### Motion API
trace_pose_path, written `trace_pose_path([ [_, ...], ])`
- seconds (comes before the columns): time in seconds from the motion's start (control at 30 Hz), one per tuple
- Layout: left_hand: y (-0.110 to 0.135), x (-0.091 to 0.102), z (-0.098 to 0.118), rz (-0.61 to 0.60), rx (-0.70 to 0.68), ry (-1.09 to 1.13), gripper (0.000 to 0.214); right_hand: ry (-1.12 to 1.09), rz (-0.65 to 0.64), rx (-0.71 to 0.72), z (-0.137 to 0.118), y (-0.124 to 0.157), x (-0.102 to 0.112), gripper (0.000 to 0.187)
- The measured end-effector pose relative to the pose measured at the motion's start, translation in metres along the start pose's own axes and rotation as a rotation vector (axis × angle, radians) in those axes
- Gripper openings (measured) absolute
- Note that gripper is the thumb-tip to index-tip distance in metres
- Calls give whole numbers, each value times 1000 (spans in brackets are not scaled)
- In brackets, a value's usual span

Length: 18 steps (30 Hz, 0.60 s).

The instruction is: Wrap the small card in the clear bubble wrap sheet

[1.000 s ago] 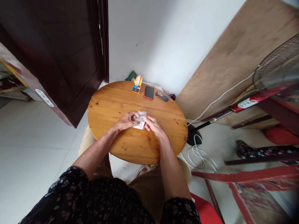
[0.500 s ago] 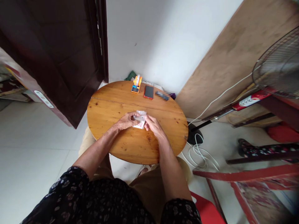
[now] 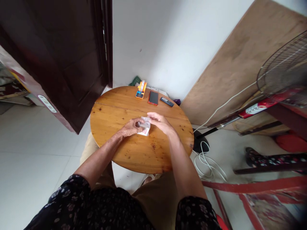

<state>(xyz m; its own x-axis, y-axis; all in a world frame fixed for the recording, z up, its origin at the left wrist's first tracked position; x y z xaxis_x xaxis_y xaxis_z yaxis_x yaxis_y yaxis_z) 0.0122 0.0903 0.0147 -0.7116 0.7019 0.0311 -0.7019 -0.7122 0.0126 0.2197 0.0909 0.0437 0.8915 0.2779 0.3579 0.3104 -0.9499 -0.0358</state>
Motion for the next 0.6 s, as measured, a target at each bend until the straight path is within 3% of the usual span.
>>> trace_pose_path([
  [0.1, 3, 0, 5, -8, 3, -21, 35, 2, -21, -3, -3, -5, -7, 37],
  [0.2, 3, -1, 5, -9, 8, -31, 36, 6, 55, 20, 1, -7, -18, 31],
  [0.3, -2, -2, -1, 25, -45, 23, 50, 7, 140, 60, 5, -6, -27, 29],
  [0.47, -11, 0, -13, 39, -124, 119, 85, 19, 162, 90, 8, -3, -30, 27],
  [0.6, -12, 4, -17, 27, -102, 113, 91, 13, 155, 83, 9, -1, -31, 27],
])
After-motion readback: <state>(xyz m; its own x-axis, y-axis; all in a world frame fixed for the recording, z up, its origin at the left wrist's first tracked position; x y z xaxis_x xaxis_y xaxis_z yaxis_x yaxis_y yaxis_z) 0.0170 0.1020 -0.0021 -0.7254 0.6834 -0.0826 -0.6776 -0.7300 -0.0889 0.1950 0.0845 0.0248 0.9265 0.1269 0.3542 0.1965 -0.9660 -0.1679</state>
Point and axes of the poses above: each hand's wrist, its own y-axis away from the middle knuckle, its own x-axis out of the back of the hand, z = x × y, the point moved 1 cm from there along -y, towards the middle knuckle, and after that the axes turned 13 degrees about -z, right-handed, at the moved point
